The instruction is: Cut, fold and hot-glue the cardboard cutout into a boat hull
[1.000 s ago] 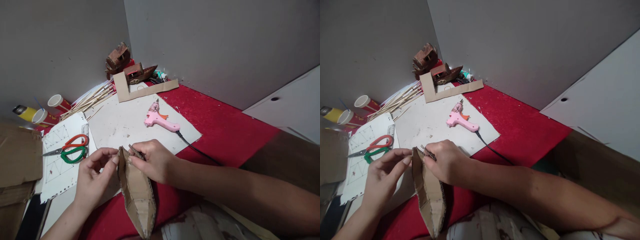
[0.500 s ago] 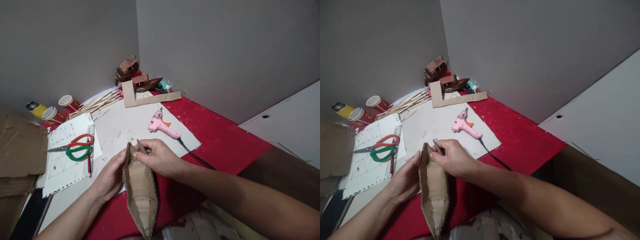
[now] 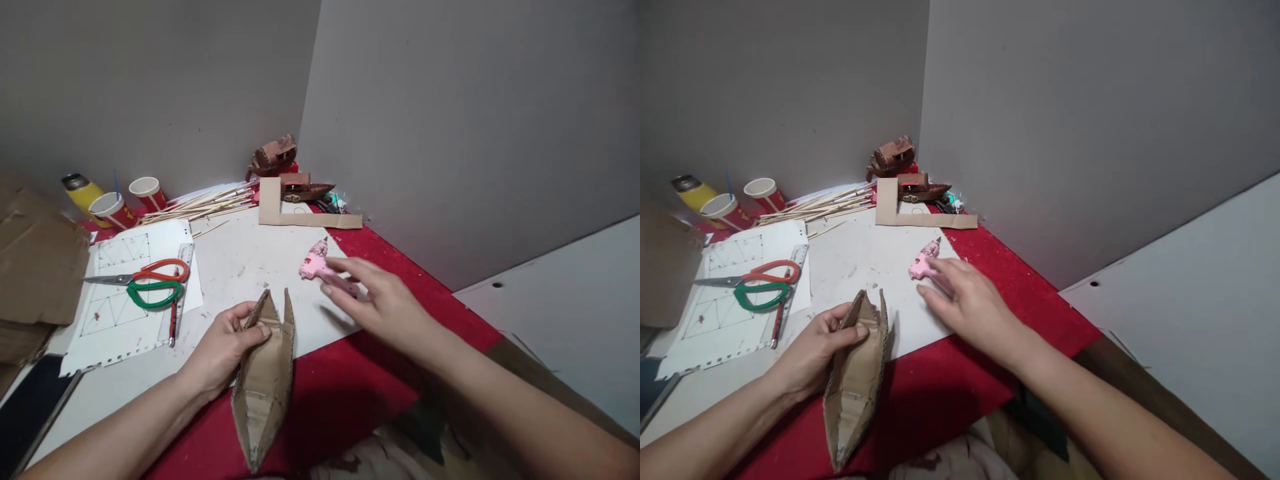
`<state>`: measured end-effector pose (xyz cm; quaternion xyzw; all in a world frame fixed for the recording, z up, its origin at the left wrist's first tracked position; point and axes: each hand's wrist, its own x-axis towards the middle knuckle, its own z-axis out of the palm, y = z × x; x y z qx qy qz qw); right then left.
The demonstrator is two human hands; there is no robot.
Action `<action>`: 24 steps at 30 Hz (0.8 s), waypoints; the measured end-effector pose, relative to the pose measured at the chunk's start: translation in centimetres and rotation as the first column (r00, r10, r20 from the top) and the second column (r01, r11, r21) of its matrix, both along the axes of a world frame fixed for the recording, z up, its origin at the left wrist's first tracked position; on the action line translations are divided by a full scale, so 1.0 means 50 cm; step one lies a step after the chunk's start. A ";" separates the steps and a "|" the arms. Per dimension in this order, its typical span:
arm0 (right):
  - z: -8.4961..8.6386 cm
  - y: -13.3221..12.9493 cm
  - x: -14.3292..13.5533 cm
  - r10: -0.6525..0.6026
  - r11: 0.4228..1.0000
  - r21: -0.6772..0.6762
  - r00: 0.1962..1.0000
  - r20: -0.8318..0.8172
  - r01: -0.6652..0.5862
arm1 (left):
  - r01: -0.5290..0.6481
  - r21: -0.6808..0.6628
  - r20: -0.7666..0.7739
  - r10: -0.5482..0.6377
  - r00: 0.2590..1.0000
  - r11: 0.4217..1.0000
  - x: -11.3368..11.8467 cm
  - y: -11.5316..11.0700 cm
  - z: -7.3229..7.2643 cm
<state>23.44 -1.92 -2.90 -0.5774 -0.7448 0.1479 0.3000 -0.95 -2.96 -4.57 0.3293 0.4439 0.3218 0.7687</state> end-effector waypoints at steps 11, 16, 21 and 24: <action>-0.052 0.048 0.022 -0.073 0.982 -0.104 0.815 0.574 0.161 | -0.142 0.053 -0.055 0.145 0.988 0.988 -0.001 -0.001 -0.002; -0.060 0.062 0.044 -0.079 0.987 -0.096 0.918 0.390 0.126 | -0.192 0.042 -0.055 0.194 0.979 0.981 0.001 0.000 0.000; -0.006 0.022 0.072 -0.240 0.965 -0.193 0.900 -0.364 0.179 | -0.209 0.057 -0.085 0.214 0.973 0.976 0.004 0.003 -0.003; 0.018 -0.029 0.059 -0.202 0.979 -0.164 0.631 -0.749 0.118 | -0.208 0.084 -0.095 0.215 0.972 0.975 0.002 0.003 -0.007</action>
